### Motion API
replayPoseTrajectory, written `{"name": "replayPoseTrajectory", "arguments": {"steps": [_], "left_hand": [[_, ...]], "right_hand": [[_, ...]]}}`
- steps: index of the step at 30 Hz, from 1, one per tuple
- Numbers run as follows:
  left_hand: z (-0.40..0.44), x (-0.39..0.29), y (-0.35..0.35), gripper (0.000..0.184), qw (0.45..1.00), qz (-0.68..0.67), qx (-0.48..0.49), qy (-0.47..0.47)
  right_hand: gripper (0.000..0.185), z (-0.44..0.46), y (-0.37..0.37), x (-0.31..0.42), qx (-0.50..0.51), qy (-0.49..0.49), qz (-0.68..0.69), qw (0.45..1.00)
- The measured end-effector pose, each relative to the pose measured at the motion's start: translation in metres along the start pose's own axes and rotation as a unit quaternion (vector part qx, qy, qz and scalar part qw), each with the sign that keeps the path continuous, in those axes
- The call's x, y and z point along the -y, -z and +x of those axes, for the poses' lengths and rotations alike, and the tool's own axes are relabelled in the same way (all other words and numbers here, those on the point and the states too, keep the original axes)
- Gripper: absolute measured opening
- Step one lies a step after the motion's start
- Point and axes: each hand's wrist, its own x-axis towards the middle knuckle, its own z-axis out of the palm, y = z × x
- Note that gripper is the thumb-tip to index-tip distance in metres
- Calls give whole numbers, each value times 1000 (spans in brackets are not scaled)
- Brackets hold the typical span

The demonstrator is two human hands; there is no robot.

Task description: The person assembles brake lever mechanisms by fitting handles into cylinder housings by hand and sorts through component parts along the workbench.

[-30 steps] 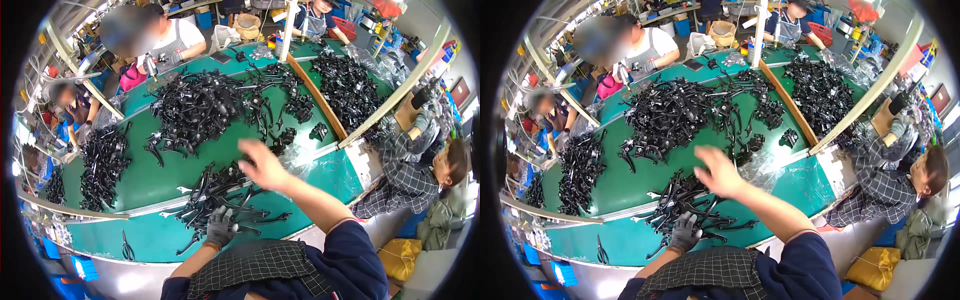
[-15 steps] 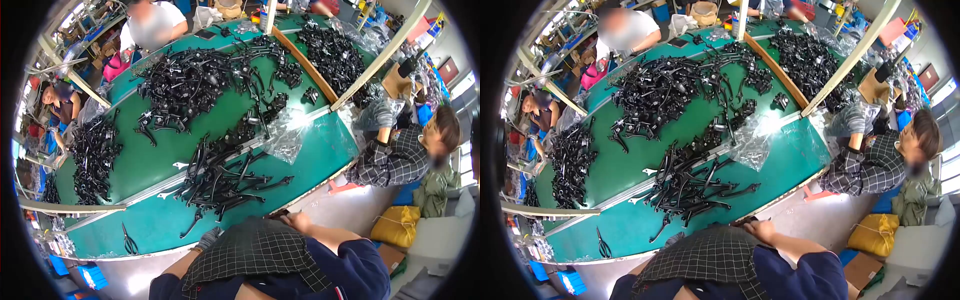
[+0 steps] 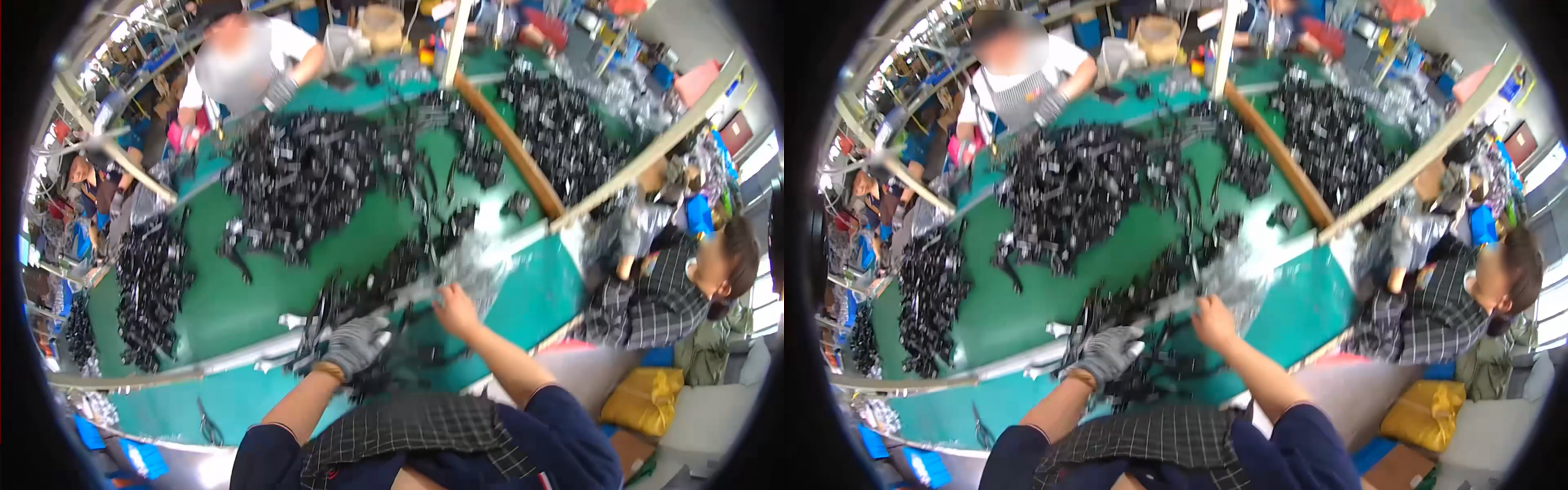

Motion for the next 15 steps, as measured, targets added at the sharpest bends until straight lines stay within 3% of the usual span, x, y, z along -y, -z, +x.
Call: {"name": "replayPoseTrajectory", "arguments": {"steps": [1,3,4,6,7,8,11,12,15], "left_hand": [[37,-3,-2,35,1000,5,-25,-17],[111,-11,1,41,979,158,-53,-120],[142,-5,-5,41,976,163,-72,-128],[181,15,-37,42,947,262,-106,-149],[189,13,-38,43,930,310,-115,-158],[195,13,-38,43,931,310,-109,-160],[209,10,-30,47,977,204,62,27],[204,15,-32,47,976,203,67,31],[179,46,-24,45,992,16,-127,-21]], "right_hand": [[34,19,-5,-8,-69,22,-11,997],[45,49,-21,-17,-46,-47,-92,994],[45,66,-23,-19,-62,-35,-100,992],[47,81,-26,-18,106,-142,-92,980],[47,88,-27,-21,106,-144,-91,980],[46,92,-29,-23,112,-156,-72,979],[45,87,-34,-31,132,-183,-28,974],[40,80,-32,-36,114,-175,30,978],[36,72,-19,-35,73,-149,145,975]]}}
